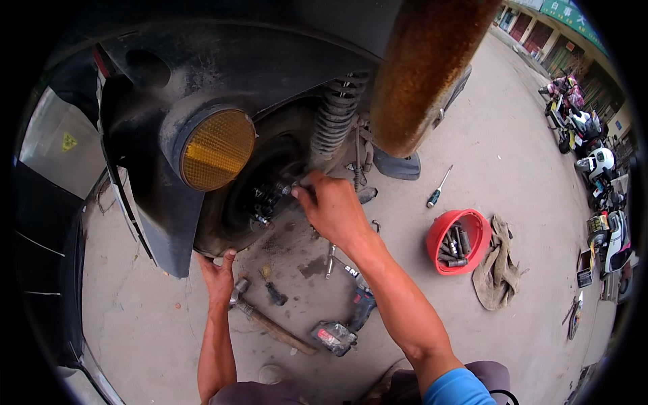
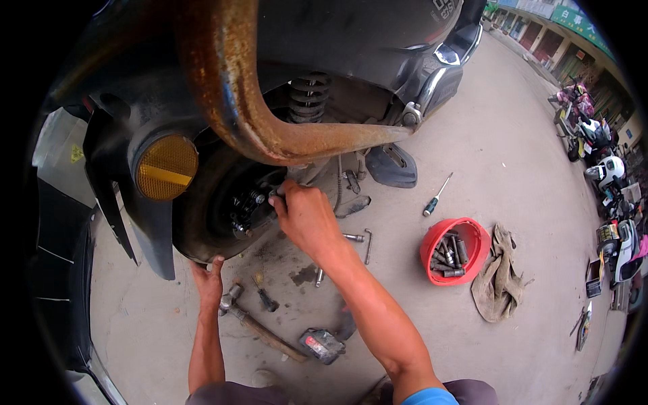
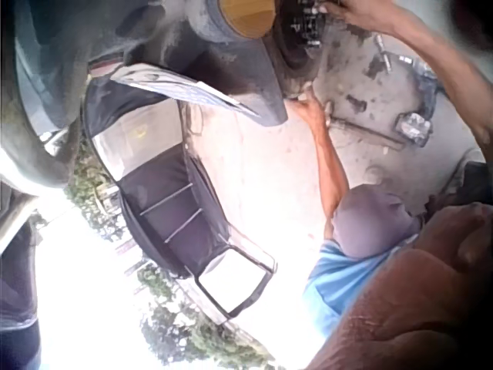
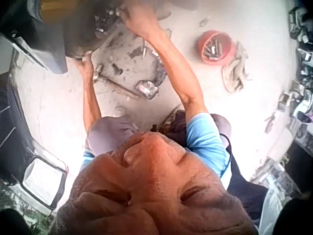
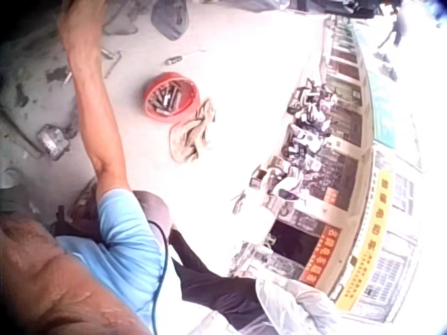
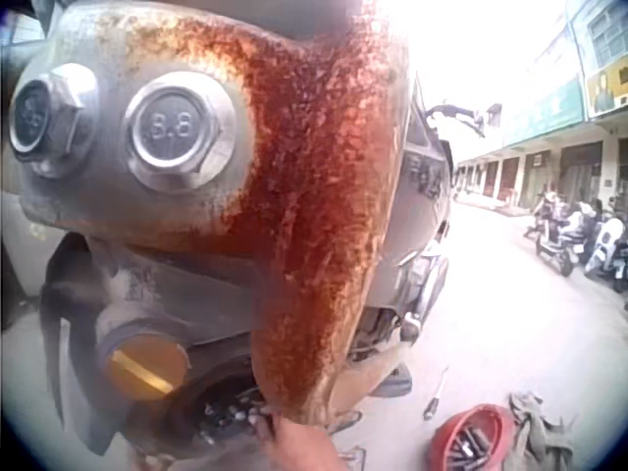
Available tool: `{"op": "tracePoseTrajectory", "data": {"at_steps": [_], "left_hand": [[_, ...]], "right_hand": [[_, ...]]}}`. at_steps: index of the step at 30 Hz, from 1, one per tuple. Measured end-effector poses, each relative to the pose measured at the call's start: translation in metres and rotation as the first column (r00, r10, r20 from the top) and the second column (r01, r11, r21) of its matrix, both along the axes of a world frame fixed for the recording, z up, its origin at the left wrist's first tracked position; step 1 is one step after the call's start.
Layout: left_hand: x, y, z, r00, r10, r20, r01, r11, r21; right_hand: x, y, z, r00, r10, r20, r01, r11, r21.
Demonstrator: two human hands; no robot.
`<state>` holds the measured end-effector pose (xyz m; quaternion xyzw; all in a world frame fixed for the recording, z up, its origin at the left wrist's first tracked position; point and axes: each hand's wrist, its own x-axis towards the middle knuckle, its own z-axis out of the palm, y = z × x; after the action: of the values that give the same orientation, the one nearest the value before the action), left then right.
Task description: The person uses an impact wrench and their hands to loosen and remove components from the rear wheel hub of a scooter.
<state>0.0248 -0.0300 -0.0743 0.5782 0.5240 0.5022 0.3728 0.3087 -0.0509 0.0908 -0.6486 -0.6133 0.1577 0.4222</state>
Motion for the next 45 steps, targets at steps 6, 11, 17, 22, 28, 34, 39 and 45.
{"op": "tracePoseTrajectory", "data": {"at_steps": [6,11,17,22,28,34,39,45], "left_hand": [[0.000,-0.001,0.001,1.000,-0.001,-0.024,0.001,1.000,-0.016],[-0.001,0.000,-0.002,1.000,-0.010,-0.019,0.011,0.999,0.032],[0.003,-0.003,0.010,1.000,-0.018,-0.014,0.018,1.000,-0.018],[0.011,-0.005,0.012,0.999,0.024,-0.029,-0.023,1.000,0.019],[0.009,-0.005,0.014,0.999,0.010,0.050,-0.008,0.999,-0.036],[0.031,-0.041,0.024,0.983,0.176,-0.051,-0.169,0.979,0.113],[0.036,-0.064,0.038,0.880,0.258,-0.398,-0.100,0.921,0.375],[0.039,-0.064,0.061,0.862,0.242,-0.446,-0.008,0.885,0.465]], "right_hand": [[0.004,0.005,-0.009,0.999,0.028,-0.037,-0.028,0.999,0.016],[0.002,0.007,-0.012,0.994,0.031,-0.105,-0.028,0.999,0.028],[0.005,0.004,-0.015,0.991,-0.010,-0.137,0.015,0.999,0.038],[0.006,0.007,-0.014,0.990,0.015,-0.139,-0.011,0.999,0.031],[0.003,0.003,-0.015,0.989,0.003,-0.151,0.007,0.998,0.060],[0.001,0.004,-0.014,1.000,-0.029,-0.003,0.029,1.000,0.010],[-0.001,0.004,-0.023,0.990,-0.034,-0.134,0.047,0.994,0.094],[-0.002,0.005,-0.013,0.989,-0.013,-0.146,0.011,1.000,-0.014]]}}
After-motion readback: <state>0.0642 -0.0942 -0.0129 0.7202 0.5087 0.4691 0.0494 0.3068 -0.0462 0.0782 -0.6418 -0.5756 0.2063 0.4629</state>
